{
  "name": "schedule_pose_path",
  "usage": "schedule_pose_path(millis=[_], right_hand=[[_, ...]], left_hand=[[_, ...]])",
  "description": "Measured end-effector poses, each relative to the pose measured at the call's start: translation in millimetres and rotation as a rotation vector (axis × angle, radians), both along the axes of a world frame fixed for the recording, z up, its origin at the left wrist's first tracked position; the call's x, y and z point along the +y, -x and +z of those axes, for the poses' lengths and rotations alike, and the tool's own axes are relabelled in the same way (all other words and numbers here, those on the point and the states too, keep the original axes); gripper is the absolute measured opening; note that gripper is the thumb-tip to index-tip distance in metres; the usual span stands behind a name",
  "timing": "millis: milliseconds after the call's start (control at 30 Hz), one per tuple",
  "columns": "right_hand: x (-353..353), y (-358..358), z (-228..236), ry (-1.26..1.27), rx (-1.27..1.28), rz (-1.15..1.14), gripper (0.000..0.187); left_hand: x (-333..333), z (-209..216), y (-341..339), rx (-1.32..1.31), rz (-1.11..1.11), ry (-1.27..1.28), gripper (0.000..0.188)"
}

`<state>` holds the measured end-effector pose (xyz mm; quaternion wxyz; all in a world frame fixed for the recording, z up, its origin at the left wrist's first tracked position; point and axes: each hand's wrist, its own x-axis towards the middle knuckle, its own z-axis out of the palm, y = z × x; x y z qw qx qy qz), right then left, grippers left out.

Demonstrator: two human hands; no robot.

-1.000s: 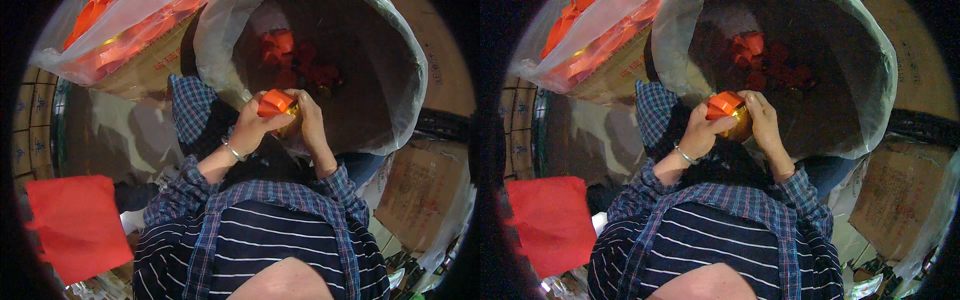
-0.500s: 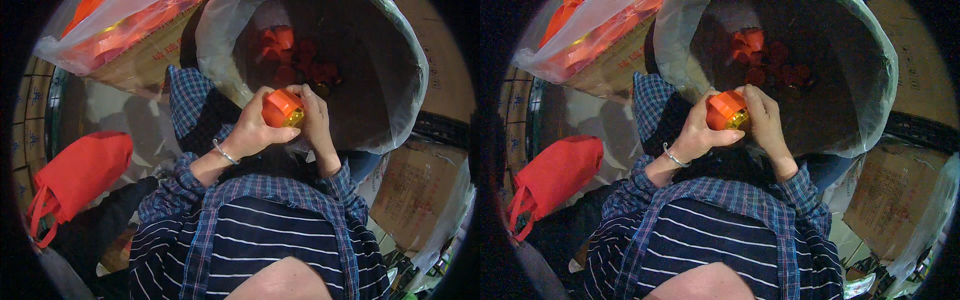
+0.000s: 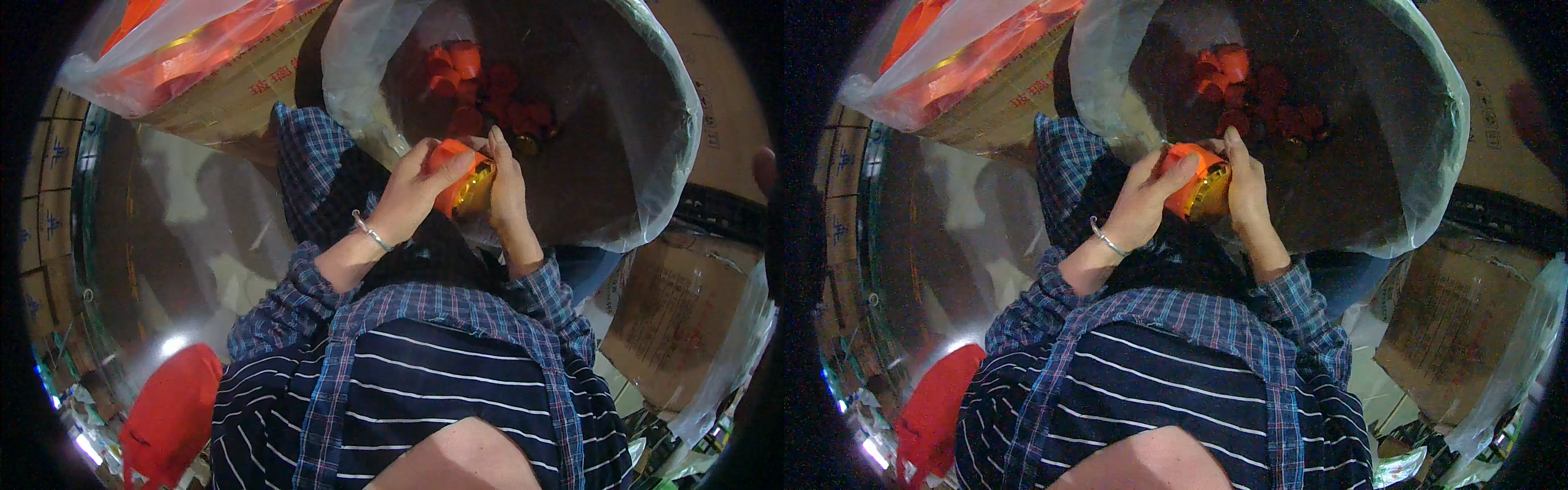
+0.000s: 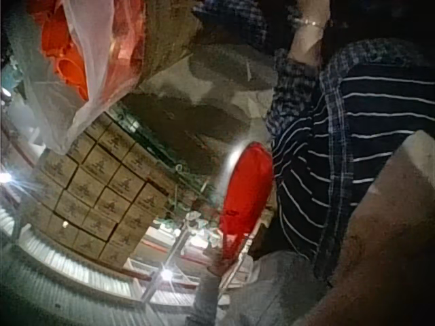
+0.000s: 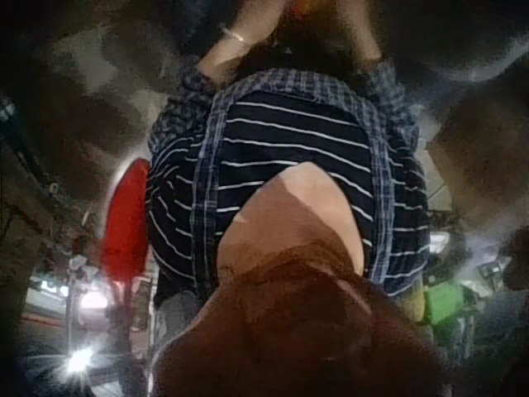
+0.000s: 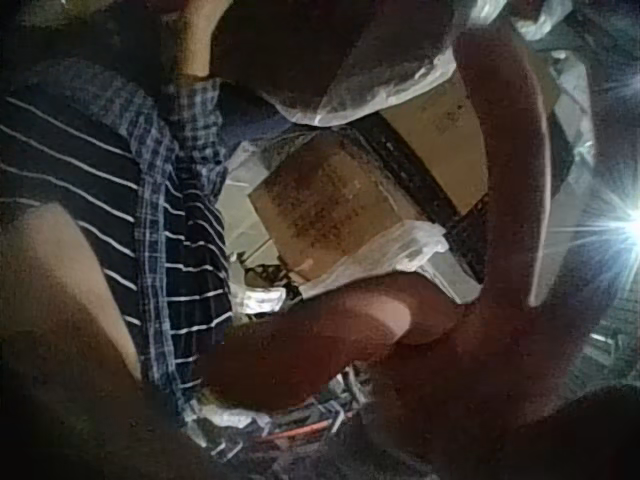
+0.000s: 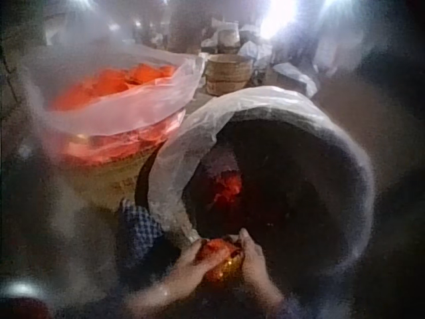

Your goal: The person sits on the floor and repeatedly assembles small orange plastic lanterns by inserting a gold-colored base into the orange body. They pick each lantern from a large bag, assemble it, and place the finished unit into a clear plastic bag. The process is repeated continuously throughout the clip.

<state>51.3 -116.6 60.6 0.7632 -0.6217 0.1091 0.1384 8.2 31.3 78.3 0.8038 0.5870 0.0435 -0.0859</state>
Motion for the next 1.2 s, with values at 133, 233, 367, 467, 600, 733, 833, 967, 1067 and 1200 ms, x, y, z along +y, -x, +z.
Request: schedule_pose_path(millis=[133,233,367,467,600,733,833,967,1067,1200], right_hand=[[7.0,8.3,-4.3,0.022,-0.046,-0.123,0.053],[10.8,24.0,-3.4,0.156,-0.235,-0.090,0.049],[18.5,28.3,-6.0,0.342,-0.408,-0.138,0.045],[18.3,23.4,-9.5,0.487,-0.517,-0.182,0.041],[10.0,17.6,-12.1,0.618,-0.784,-0.157,0.035],[-0.9,12.2,-10.2,0.717,-0.960,-0.093,0.036],[-1.9,4.5,-8.0,0.546,-0.864,-0.070,0.038],[6.7,0.6,-8.1,0.204,-0.303,-0.129,0.051],[9.3,10.9,-6.1,0.267,-0.544,-0.167,0.045],[11.8,10.2,-12.4,0.404,-0.613,-0.231,0.045]], left_hand=[[-11.1,-11.5,-5.0,-0.110,0.194,-0.183,0.035],[-18.1,-15.8,-7.3,-0.162,0.274,-0.271,0.035],[-30.7,-13.9,-5.8,-0.096,0.288,-0.122,0.038],[-33.5,-11.7,-11.9,0.011,0.274,-0.049,0.039],[-34.8,-10.3,-15.6,0.085,0.237,0.176,0.040],[-39.7,-7.7,-20.1,0.149,0.273,0.275,0.039],[-41.3,-7.9,-19.3,0.035,0.295,0.104,0.039],[-41.9,-12.4,-19.6,-0.227,0.321,-0.201,0.032],[-46.0,-7.9,-14.0,-0.251,0.357,-0.231,0.030],[-40.5,-4.5,-12.6,-0.180,0.316,-0.218,0.034]])
